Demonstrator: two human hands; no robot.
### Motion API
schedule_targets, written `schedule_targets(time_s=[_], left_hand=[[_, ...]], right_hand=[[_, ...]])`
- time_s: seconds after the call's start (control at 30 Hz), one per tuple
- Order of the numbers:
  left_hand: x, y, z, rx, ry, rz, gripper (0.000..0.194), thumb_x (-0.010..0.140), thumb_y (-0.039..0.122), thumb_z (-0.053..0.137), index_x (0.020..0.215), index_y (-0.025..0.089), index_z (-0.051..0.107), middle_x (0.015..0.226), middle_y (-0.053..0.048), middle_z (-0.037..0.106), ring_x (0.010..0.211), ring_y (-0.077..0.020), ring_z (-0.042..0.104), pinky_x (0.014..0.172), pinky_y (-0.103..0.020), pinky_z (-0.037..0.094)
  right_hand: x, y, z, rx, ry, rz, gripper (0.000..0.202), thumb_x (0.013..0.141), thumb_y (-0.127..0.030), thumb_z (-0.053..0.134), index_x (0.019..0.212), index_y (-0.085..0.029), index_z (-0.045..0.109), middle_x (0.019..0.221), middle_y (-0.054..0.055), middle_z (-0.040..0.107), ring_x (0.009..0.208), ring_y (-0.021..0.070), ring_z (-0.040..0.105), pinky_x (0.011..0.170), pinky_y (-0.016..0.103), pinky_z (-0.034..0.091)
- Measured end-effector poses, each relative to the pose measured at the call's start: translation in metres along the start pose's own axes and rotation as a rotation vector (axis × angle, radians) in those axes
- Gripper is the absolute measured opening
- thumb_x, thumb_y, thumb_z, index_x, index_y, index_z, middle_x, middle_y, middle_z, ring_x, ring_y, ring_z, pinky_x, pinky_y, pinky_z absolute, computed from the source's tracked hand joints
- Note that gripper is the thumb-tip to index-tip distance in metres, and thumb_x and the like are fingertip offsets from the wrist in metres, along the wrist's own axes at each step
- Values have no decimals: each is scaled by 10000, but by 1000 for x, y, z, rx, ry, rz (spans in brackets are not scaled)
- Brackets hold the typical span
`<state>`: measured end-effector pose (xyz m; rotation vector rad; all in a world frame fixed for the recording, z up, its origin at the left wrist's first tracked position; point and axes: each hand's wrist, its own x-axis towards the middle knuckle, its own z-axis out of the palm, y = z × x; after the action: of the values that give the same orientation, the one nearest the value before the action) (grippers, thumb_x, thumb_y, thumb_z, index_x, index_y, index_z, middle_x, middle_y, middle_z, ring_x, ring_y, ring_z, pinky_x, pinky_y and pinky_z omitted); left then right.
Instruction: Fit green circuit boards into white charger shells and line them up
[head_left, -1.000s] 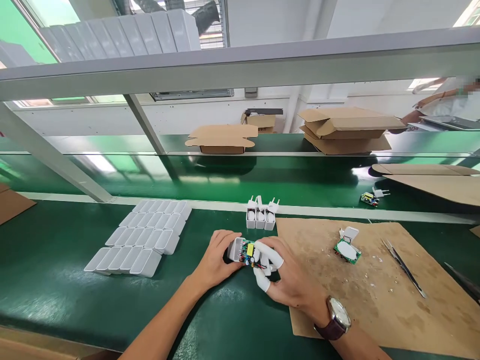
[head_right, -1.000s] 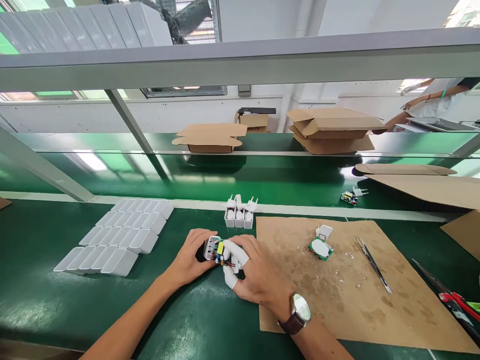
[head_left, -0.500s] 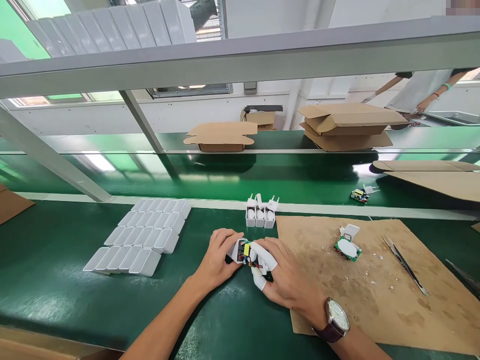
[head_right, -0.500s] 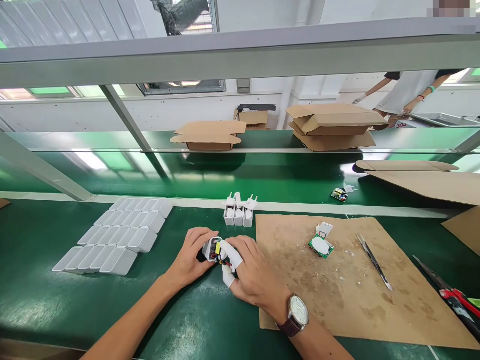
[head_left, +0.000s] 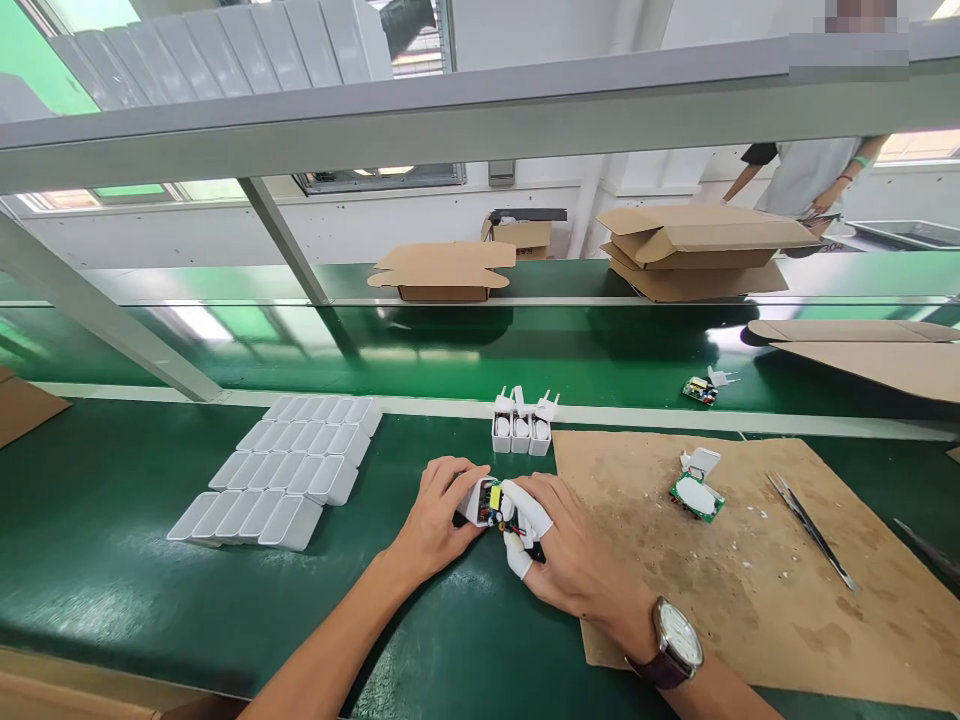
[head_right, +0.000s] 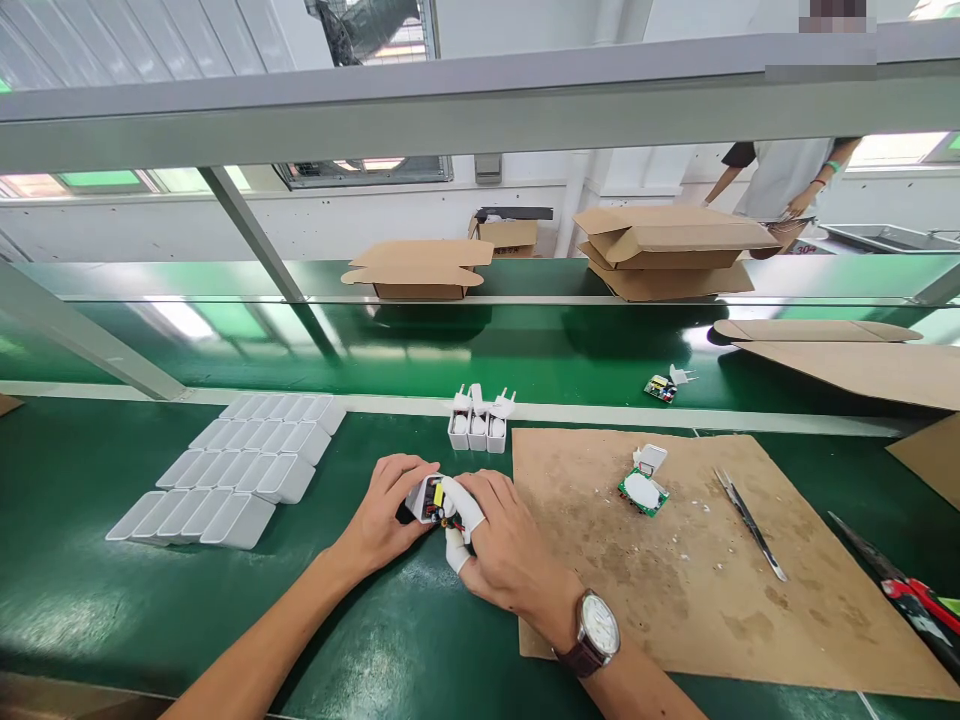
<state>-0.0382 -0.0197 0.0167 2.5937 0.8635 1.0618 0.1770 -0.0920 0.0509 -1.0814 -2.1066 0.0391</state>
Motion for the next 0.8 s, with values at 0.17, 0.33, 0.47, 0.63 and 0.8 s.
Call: schedule_targets(time_s=[0.17, 0.33, 0.47, 0.63, 0.8], left_hand=[[0, 0, 0, 9, -7, 12, 557, 928, 136, 677, 1442, 210, 478, 1256, -123, 576, 1168, -291, 522, 1020, -455, 462], [0, 0, 0, 9, -9, 14, 569, 909, 138, 706, 1431, 199, 488, 1247, -120, 582, 1160, -286, 525, 1024, -450, 462], [0, 0, 1, 20, -4, 10, 573, 900, 144, 716, 1426, 202, 494, 1237, -115, 590, 1150, -282, 536, 1018, -443, 471], [0, 1, 1, 40, -5, 8, 552, 917, 178, 713, 1422, 217, 491, 1229, -113, 592, 1148, -285, 536, 1014, -446, 458], [0, 3, 3, 74, -11, -16, 497, 930, 233, 716, 1388, 213, 523, 1220, -114, 608, 1141, -296, 535, 998, -449, 439]], right_hand=[[0, 2, 2, 7, 4, 10, 579, 861, -27, 522, 1424, -147, 462, 1222, 164, 621, 1100, 333, 567, 937, 549, 579], [-2, 2, 2, -11, -3, 16, 555, 866, -40, 526, 1407, -149, 472, 1237, 170, 624, 1127, 341, 570, 940, 547, 580], [-3, 3, 2, -15, -20, 26, 565, 860, -39, 524, 1412, -147, 463, 1259, 178, 620, 1148, 348, 569, 942, 556, 579], [-4, 4, 4, 2, -35, 37, 559, 866, -41, 525, 1409, -156, 460, 1258, 172, 620, 1139, 342, 572, 935, 552, 582], [-2, 3, 2, 4, -28, 34, 569, 870, -37, 518, 1419, -165, 447, 1242, 163, 623, 1129, 335, 576, 931, 541, 583]])
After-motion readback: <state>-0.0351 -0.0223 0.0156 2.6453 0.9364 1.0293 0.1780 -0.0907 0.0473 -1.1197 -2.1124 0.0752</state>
